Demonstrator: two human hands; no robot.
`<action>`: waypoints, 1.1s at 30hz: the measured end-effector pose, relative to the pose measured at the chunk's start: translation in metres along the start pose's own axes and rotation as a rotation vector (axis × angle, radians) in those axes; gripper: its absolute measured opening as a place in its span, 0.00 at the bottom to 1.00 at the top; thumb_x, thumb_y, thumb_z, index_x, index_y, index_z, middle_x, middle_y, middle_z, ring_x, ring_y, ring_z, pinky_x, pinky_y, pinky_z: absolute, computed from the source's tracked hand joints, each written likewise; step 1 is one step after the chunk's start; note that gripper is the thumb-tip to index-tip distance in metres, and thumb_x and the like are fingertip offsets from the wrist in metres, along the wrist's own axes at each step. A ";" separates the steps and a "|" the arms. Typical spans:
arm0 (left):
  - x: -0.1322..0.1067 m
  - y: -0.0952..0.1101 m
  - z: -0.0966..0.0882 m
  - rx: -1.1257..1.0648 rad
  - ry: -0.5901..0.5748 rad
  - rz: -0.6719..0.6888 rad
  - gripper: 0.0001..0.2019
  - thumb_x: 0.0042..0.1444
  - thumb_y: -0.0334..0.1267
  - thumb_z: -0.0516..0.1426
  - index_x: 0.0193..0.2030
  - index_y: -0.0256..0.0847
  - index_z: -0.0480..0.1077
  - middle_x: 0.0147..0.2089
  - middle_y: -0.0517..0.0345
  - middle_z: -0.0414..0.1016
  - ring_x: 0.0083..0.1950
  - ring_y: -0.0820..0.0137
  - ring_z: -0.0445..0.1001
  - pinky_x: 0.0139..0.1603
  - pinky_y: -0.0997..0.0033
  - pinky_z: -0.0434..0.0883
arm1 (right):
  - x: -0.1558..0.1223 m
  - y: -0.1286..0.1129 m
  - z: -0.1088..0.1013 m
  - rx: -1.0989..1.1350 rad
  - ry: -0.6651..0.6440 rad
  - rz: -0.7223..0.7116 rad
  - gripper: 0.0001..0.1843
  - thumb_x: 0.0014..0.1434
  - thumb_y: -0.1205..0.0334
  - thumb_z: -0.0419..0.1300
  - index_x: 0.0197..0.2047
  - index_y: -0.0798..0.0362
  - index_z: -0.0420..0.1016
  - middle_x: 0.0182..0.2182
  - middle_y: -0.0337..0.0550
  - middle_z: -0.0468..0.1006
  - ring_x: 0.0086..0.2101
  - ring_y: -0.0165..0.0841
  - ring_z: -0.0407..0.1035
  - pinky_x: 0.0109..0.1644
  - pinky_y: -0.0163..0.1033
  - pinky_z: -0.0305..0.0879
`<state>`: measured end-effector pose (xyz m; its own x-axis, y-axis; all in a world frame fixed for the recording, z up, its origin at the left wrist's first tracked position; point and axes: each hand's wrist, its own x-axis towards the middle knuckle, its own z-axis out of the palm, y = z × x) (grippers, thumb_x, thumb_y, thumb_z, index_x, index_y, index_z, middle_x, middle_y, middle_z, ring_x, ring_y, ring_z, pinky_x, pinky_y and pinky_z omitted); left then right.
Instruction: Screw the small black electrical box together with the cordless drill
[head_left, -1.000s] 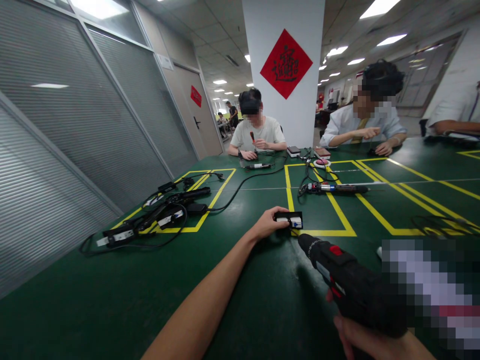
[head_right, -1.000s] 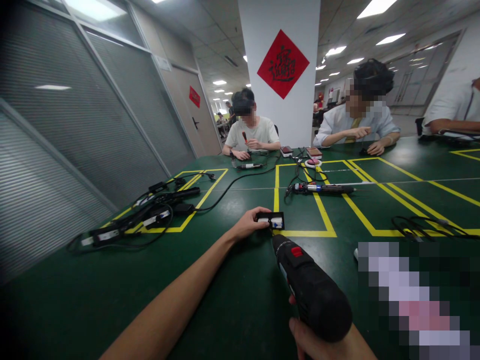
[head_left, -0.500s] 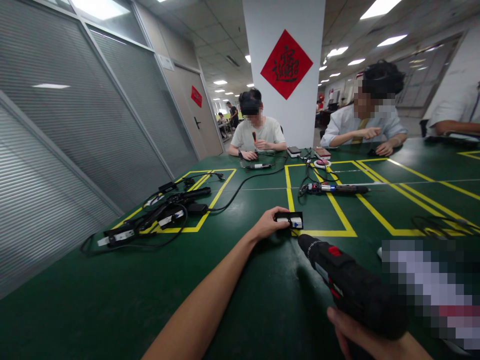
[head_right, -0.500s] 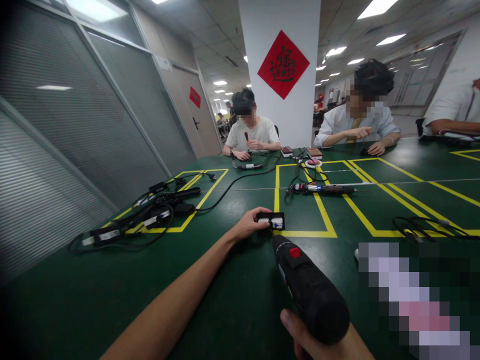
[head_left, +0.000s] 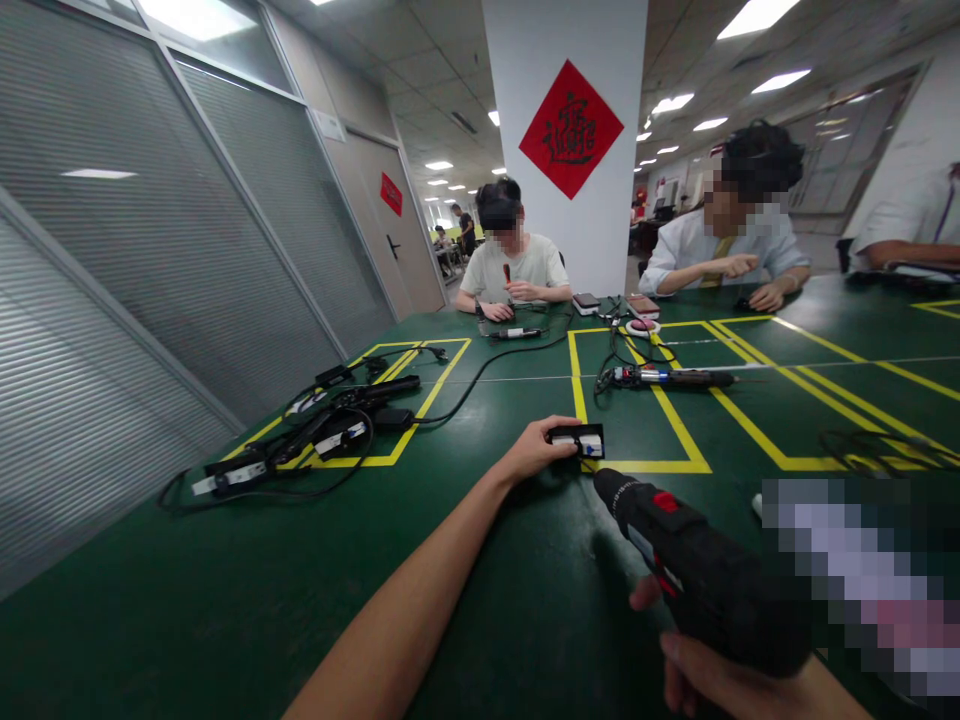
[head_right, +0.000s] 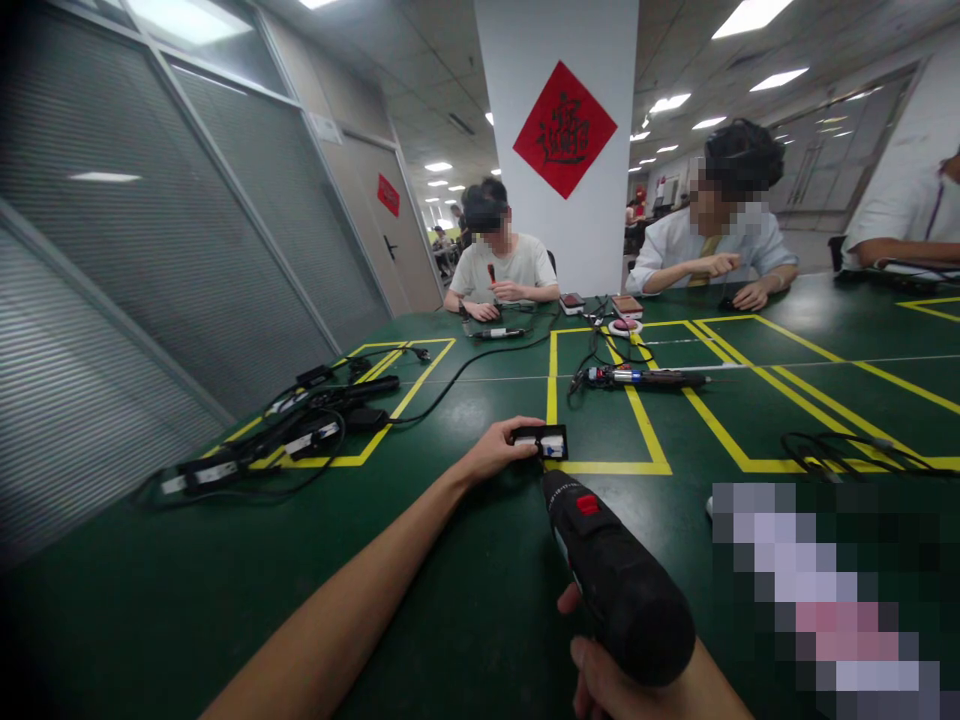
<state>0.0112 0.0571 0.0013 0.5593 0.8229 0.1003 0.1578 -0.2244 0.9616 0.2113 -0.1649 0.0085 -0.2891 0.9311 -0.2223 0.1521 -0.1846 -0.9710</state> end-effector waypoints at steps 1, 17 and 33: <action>0.000 0.000 0.000 0.001 0.000 0.001 0.25 0.46 0.35 0.59 0.53 0.37 0.64 0.46 0.49 0.72 0.43 0.67 0.72 0.45 0.67 0.68 | -0.002 -0.006 0.000 0.004 0.006 0.019 0.12 0.53 0.57 0.56 0.41 0.51 0.63 0.14 0.34 0.73 0.18 0.32 0.69 0.22 0.35 0.65; 0.001 -0.004 -0.002 0.025 0.002 0.022 0.24 0.47 0.35 0.59 0.53 0.39 0.64 0.47 0.50 0.72 0.44 0.67 0.71 0.47 0.67 0.67 | -0.002 -0.011 -0.002 0.017 0.026 0.044 0.11 0.52 0.58 0.59 0.37 0.54 0.65 0.18 0.35 0.72 0.17 0.28 0.66 0.21 0.33 0.63; 0.001 -0.003 0.000 -0.012 0.005 0.011 0.25 0.46 0.36 0.60 0.53 0.37 0.64 0.45 0.50 0.72 0.40 0.69 0.72 0.41 0.71 0.68 | -0.007 -0.023 0.007 -0.052 0.128 0.072 0.18 0.45 0.49 0.57 0.35 0.53 0.64 0.19 0.38 0.71 0.16 0.29 0.64 0.22 0.37 0.62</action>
<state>0.0111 0.0581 -0.0014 0.5568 0.8230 0.1123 0.1413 -0.2271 0.9636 0.2030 -0.1699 0.0316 -0.1537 0.9490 -0.2752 0.2181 -0.2391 -0.9462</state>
